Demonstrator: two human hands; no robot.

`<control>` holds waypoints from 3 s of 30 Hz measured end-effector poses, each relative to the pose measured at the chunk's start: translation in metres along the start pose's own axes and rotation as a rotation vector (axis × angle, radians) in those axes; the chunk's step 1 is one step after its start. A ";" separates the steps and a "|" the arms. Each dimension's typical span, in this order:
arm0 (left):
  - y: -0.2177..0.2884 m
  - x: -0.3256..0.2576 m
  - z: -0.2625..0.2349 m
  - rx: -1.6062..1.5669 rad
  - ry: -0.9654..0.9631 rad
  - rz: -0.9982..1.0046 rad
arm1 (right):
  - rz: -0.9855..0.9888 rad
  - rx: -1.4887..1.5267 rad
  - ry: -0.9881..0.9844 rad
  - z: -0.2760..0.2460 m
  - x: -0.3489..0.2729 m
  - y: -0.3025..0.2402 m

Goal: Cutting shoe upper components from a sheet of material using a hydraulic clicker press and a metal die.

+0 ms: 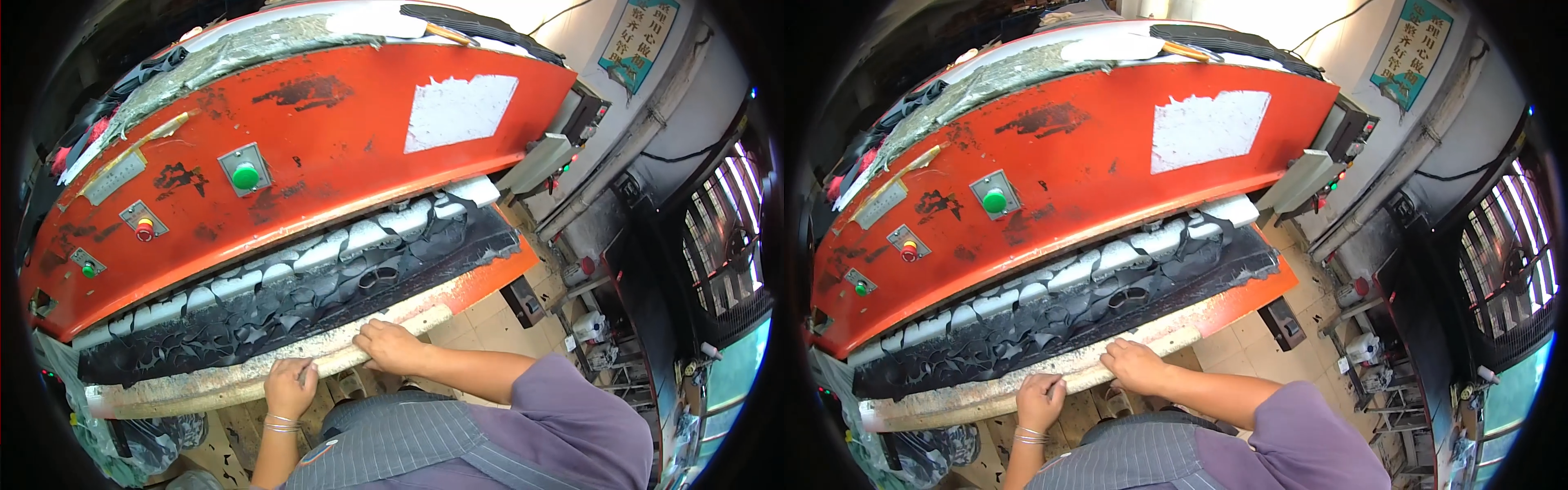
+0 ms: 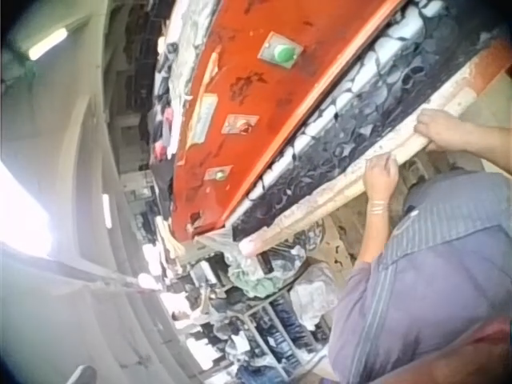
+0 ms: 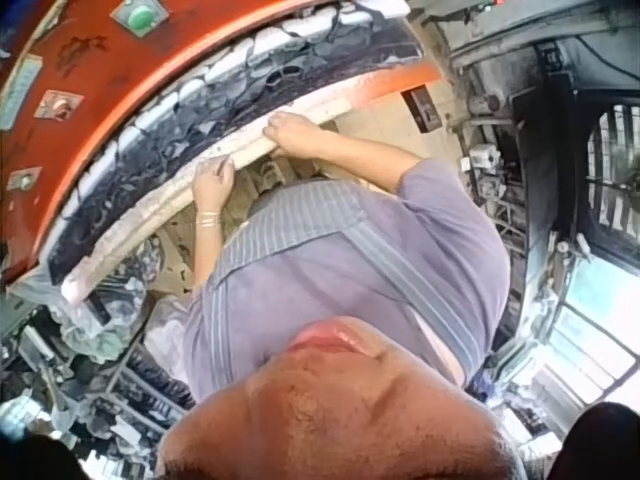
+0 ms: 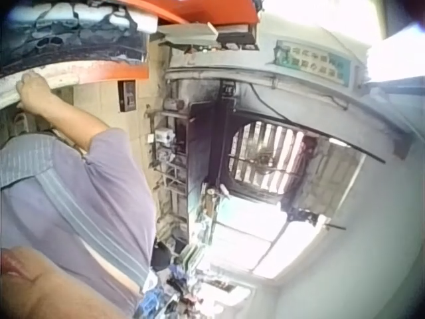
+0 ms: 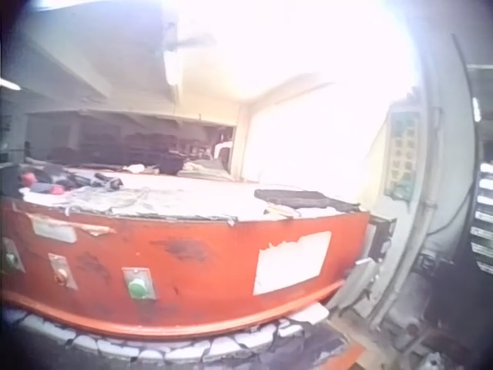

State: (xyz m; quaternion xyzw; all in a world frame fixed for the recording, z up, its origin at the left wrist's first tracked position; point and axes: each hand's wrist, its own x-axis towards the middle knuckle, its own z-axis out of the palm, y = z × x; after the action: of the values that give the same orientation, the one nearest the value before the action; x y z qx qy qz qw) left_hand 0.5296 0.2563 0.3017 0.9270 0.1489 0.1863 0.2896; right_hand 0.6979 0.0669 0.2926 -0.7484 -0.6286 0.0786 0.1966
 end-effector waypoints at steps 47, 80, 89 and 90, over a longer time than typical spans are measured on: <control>0.033 0.165 0.049 0.112 -0.538 0.135 | 1.040 0.404 0.456 -0.160 0.027 0.249; 0.095 0.314 0.207 -0.169 -0.260 0.357 | 0.954 0.043 0.637 -0.113 0.046 0.276; 0.085 0.310 0.202 -0.210 -0.266 0.344 | 0.926 0.503 0.769 -0.142 0.010 0.291; 0.083 0.311 0.201 -0.207 -0.260 0.350 | 0.841 0.480 0.805 -0.140 0.017 0.285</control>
State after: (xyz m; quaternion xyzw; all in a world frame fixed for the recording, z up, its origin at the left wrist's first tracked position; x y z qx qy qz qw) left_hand 0.9057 0.2135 0.2781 0.9201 -0.0723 0.1272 0.3632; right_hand 1.0119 0.0182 0.3097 -0.8375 -0.1222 0.0004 0.5325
